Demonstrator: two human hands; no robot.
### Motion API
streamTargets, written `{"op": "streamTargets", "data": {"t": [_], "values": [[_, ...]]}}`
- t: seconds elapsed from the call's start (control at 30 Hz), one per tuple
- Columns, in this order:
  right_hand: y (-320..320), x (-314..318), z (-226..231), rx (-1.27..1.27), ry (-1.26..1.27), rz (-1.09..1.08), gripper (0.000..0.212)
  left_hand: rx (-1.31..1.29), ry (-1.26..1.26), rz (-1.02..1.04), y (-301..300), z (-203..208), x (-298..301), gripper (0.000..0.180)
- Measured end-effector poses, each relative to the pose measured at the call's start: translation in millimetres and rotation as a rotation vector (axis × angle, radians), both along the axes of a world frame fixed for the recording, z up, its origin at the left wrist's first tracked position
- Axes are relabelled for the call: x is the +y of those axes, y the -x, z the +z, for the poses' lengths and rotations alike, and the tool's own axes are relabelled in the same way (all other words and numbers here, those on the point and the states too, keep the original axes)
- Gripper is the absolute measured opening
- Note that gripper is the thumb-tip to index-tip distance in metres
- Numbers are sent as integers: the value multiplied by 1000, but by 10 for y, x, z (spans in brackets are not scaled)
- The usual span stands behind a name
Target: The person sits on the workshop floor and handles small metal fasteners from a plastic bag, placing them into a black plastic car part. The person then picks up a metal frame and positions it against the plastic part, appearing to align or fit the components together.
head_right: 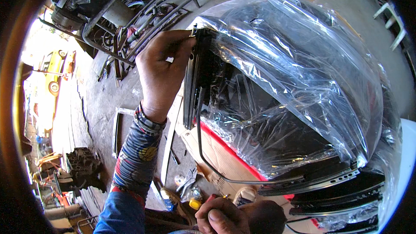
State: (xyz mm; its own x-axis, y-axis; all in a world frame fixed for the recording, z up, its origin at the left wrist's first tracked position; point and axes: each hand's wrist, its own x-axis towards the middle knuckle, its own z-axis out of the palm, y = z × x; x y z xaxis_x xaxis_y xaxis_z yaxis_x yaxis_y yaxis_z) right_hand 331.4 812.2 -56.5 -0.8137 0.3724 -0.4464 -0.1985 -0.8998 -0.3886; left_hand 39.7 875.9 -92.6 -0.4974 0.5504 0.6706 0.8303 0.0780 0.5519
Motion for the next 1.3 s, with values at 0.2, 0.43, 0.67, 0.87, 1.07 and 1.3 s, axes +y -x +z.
{"op": "streamTargets", "data": {"t": [0.2, 0.43, 0.67, 0.87, 1.07, 1.3], "values": [[-6, -13, 41, 15, 29, 30, 22, 86, -33, -25, 13, 65, -14, 12], [-16, -29, 54, -8, 11, 29, 21, -574, -219, -83, -154, -76, -564, 15], [3, -210, -67, -106, -98, -163, 24, -1530, -55, 299, -745, -1315, -1711, 22], [-144, -242, -119, 43, -100, -231, 21, -1383, 471, 428, -880, -2384, -2894, 20], [-55, -261, -144, 32, -155, -179, 16, -1215, 723, 430, -759, -2811, -3251, 17], [71, -252, -192, -117, -237, -175, 17, -1057, 801, 387, -915, -3141, -3348, 22]]}}
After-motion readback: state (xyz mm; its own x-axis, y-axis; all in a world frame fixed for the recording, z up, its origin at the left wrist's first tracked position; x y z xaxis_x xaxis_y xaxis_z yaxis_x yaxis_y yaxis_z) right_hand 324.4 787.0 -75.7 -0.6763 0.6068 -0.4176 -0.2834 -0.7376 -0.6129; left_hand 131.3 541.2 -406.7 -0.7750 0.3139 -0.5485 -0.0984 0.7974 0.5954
